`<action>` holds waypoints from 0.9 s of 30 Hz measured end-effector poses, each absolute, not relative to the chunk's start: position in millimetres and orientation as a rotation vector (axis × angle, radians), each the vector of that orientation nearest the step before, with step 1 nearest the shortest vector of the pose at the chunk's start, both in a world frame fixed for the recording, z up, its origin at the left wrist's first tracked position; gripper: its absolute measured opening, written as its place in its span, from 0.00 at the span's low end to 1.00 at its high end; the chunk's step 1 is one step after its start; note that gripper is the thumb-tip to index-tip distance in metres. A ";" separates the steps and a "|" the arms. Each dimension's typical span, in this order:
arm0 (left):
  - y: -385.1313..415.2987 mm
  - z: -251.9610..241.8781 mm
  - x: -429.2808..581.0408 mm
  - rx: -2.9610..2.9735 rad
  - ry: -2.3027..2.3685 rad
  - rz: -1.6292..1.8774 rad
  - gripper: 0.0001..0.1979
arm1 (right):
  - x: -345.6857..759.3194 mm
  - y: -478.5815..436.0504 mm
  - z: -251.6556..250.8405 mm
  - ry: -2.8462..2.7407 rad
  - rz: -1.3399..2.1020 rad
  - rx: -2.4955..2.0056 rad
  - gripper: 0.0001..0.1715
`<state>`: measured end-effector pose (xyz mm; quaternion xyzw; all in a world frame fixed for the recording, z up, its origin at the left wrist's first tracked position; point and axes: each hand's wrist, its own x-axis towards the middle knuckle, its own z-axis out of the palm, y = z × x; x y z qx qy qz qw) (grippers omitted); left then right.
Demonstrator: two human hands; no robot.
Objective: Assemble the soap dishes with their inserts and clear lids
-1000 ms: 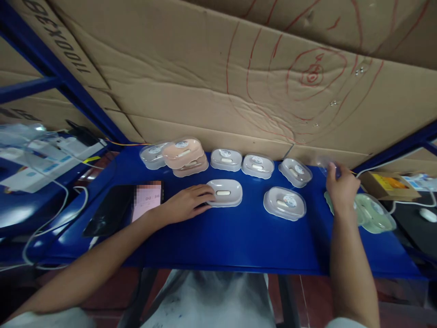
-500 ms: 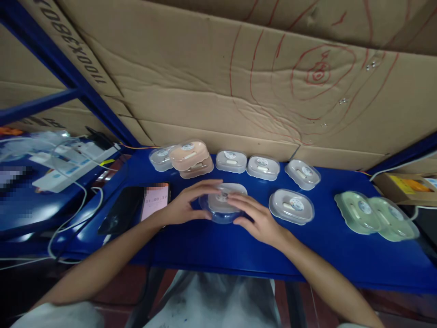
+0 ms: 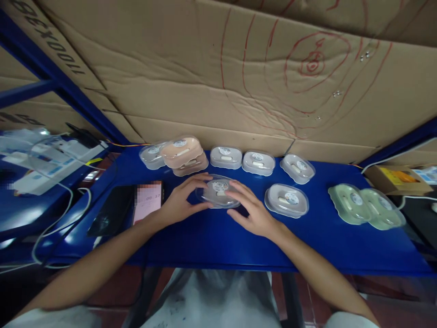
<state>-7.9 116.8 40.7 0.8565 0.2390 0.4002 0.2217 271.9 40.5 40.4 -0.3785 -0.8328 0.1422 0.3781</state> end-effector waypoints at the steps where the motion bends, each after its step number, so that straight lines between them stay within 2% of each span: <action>1: 115.5 38.6 -5.4 2.413 0.664 1.127 0.20 | 271.2 43.5 37.6 -2.137 0.339 -0.953 0.35; 5: 117.1 33.7 -2.4 2.615 0.595 1.160 0.16 | 274.2 56.5 25.0 -2.166 0.262 -0.913 0.32; 10: 123.6 31.0 -9.5 2.772 0.545 1.020 0.11 | 283.5 63.7 17.8 -2.273 0.309 -0.904 0.30; 19: 123.6 24.7 -10.8 2.875 0.553 0.893 0.09 | 288.7 64.2 19.6 -2.325 0.393 -0.941 0.30; 27: 122.4 29.3 -11.3 2.892 0.531 0.823 0.08 | 291.6 62.4 15.8 -2.350 0.300 -0.939 0.32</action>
